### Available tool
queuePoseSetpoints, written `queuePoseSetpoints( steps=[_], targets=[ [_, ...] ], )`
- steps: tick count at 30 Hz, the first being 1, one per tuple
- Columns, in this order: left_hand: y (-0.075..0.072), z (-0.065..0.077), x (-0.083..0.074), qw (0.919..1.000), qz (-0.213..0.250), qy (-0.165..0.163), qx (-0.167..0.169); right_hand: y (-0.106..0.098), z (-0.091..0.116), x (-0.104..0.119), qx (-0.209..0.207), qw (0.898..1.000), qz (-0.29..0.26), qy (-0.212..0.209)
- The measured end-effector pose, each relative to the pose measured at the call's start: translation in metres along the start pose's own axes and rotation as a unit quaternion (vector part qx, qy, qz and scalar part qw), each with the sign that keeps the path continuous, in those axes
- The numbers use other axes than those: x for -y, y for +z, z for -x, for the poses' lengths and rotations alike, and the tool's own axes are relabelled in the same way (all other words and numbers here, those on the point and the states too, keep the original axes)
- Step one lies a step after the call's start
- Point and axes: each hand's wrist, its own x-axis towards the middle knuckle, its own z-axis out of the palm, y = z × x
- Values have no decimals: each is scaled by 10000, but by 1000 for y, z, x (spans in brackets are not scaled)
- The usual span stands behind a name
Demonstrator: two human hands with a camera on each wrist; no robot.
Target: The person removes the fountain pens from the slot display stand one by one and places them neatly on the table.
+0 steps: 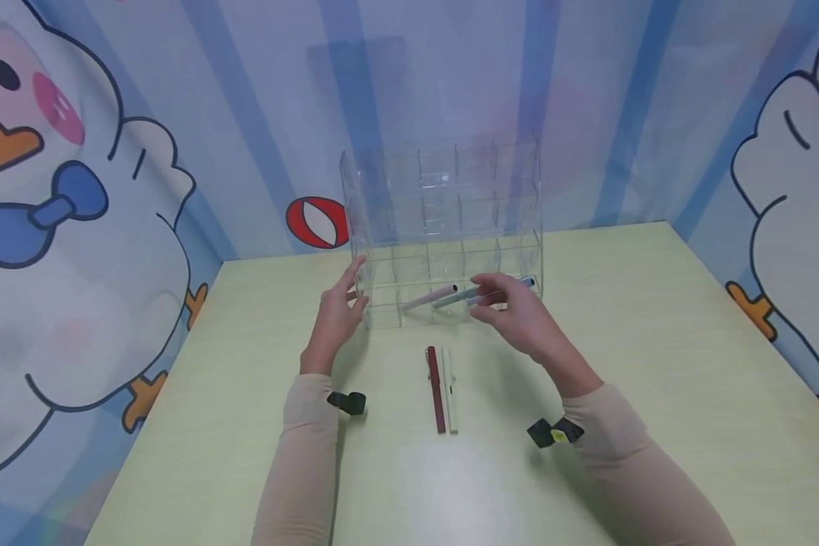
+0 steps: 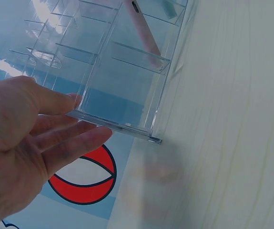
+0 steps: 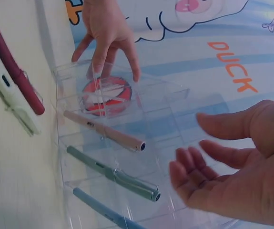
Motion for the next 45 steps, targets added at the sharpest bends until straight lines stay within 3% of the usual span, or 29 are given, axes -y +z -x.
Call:
queuePoseSetpoints(
  steps=[7, 17, 27, 37, 45],
  targets=[
    [1, 0, 1, 10000, 45, -32, 16, -2, -7, -9, -480, 9960, -306, -686],
    [1, -1, 1, 10000, 65, 39, 19, -10, -16, -24, -1134, 9871, -23, -1128],
    [0, 0, 2, 9999, 76, 99, -14, -10, -28, -47, -1851, 9577, 1035, -1942],
    [1, 0, 3, 9999, 119, 5, 25, -10, -34, -62, -1807, 9573, 1254, -1876],
    [1, -1, 3, 9999, 117, -35, 20, -13, -36, -66, -2134, 9493, 1354, -1869]
  ],
)
